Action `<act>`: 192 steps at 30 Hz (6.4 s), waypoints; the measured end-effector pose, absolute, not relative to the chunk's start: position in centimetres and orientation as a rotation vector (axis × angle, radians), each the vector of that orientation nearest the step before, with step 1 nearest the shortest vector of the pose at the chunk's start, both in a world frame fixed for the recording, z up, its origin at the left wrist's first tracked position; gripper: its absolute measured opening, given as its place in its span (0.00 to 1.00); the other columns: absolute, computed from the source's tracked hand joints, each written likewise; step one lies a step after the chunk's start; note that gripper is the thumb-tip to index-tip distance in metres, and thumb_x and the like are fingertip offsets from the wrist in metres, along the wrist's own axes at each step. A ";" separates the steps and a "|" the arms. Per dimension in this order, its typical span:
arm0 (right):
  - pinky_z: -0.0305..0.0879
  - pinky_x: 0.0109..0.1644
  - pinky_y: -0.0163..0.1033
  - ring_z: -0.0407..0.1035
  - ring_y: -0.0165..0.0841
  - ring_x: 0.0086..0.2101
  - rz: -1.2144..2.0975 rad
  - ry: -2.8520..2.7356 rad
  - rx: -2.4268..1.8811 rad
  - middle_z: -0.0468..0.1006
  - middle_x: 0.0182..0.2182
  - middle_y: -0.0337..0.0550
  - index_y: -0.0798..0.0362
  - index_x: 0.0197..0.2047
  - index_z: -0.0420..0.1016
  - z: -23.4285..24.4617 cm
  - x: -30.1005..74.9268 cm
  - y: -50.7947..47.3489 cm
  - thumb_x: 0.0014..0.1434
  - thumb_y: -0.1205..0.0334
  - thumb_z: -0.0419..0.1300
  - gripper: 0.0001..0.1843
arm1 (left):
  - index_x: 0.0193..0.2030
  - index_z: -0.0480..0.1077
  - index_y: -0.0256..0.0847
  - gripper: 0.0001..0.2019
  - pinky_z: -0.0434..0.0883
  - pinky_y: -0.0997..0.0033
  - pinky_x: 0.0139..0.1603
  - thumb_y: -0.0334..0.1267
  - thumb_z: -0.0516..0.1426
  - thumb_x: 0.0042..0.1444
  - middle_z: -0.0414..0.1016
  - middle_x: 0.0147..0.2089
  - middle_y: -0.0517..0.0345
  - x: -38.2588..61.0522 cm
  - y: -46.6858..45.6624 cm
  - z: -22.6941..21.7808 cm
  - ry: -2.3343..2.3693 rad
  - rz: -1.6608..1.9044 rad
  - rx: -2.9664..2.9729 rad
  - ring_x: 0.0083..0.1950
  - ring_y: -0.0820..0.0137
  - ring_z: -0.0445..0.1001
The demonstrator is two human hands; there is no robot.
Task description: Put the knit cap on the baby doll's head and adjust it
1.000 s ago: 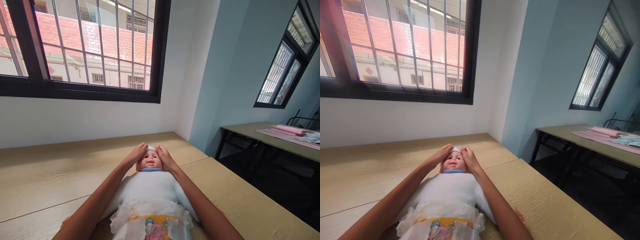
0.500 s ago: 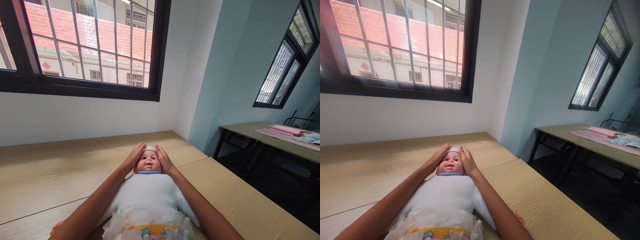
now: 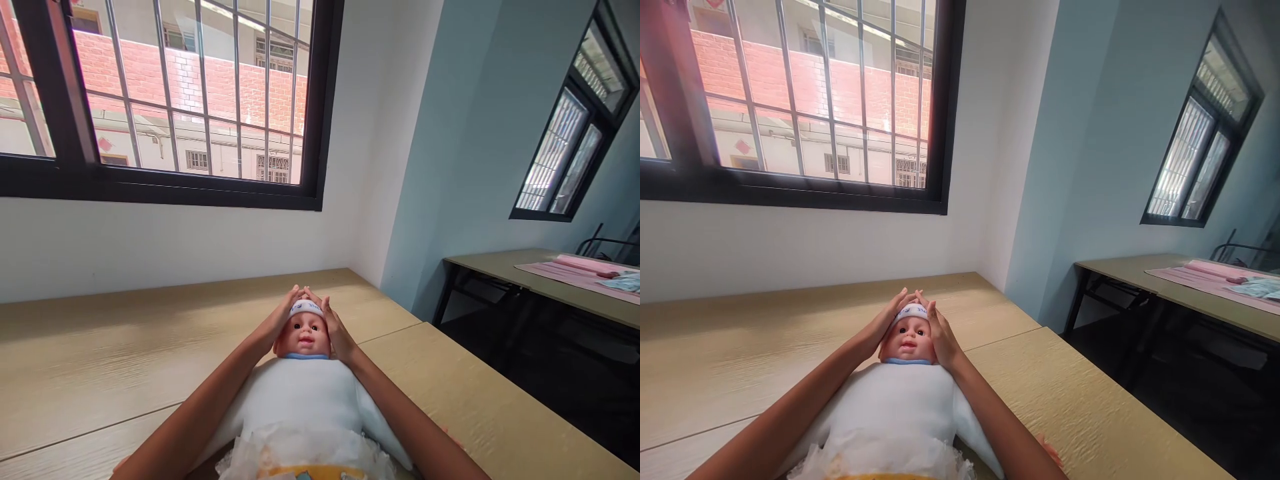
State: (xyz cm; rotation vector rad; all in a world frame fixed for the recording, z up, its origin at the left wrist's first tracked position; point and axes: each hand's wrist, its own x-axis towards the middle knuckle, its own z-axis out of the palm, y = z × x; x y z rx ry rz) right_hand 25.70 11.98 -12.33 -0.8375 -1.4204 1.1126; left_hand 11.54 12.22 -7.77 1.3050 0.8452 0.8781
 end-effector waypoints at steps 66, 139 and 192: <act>0.60 0.34 0.36 0.61 0.29 0.28 0.806 -1.453 -0.984 0.69 0.32 0.40 0.54 0.34 0.74 -10.9 26.6 10.8 0.45 0.55 0.61 0.14 | 0.37 0.73 0.39 0.16 0.66 0.72 0.31 0.48 0.59 0.46 0.72 0.32 0.56 6.5 13.5 -5.1 0.892 0.701 2.143 0.34 0.67 0.69; 0.57 0.33 0.33 0.59 0.29 0.28 0.911 -1.343 -0.891 0.65 0.24 0.36 0.53 0.26 0.65 -11.0 26.4 11.1 0.46 0.58 0.57 0.08 | 0.37 0.66 0.44 0.10 0.65 0.72 0.36 0.45 0.50 0.54 0.67 0.43 0.58 9.8 12.0 -6.4 1.003 0.810 2.188 0.43 0.66 0.66; 0.59 0.34 0.34 0.63 0.29 0.29 0.937 -1.380 -0.885 0.70 0.25 0.37 0.54 0.28 0.69 -10.9 26.5 10.8 0.45 0.59 0.59 0.08 | 0.38 0.66 0.45 0.07 0.64 0.72 0.39 0.40 0.51 0.52 0.67 0.41 0.59 9.1 12.5 -6.8 0.930 0.788 2.119 0.45 0.66 0.66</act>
